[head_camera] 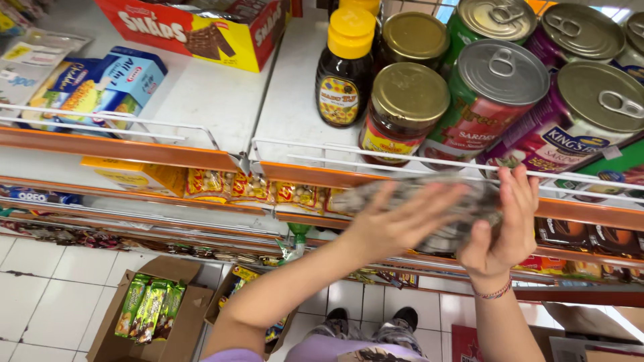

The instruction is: The person organizes snack packages from cardboard boxes onto store shelves, arranging them neatly. They then spray a cleaning solution onto the shelf edges and wipe them with a cloth.

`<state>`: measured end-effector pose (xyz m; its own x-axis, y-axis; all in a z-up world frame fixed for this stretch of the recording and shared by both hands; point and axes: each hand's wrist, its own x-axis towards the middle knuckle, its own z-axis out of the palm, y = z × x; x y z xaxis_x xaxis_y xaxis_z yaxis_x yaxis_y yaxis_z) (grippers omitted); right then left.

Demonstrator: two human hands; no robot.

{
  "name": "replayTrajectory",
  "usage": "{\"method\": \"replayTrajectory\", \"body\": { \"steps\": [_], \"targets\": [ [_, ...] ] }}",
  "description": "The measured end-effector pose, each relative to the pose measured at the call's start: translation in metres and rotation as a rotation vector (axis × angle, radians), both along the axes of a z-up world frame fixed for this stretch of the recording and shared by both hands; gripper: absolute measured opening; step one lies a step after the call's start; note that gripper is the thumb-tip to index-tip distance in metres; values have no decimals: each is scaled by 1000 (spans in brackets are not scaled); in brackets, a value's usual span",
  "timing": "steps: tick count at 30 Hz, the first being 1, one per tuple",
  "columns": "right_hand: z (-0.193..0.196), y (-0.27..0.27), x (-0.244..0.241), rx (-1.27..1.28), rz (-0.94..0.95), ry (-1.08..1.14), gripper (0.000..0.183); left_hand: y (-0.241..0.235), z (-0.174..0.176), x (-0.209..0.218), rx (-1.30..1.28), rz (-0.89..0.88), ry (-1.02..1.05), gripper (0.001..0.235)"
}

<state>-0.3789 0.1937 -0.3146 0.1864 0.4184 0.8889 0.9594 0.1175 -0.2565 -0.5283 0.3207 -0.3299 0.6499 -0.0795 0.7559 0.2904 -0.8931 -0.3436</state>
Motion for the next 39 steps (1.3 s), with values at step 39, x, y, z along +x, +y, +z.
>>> {"method": "replayTrajectory", "body": {
  "steps": [39],
  "targets": [
    [-33, -41, 28, 3, -353, -105, 23, -11, 21, -3, -70, -12, -71, 45]
  ]
}}
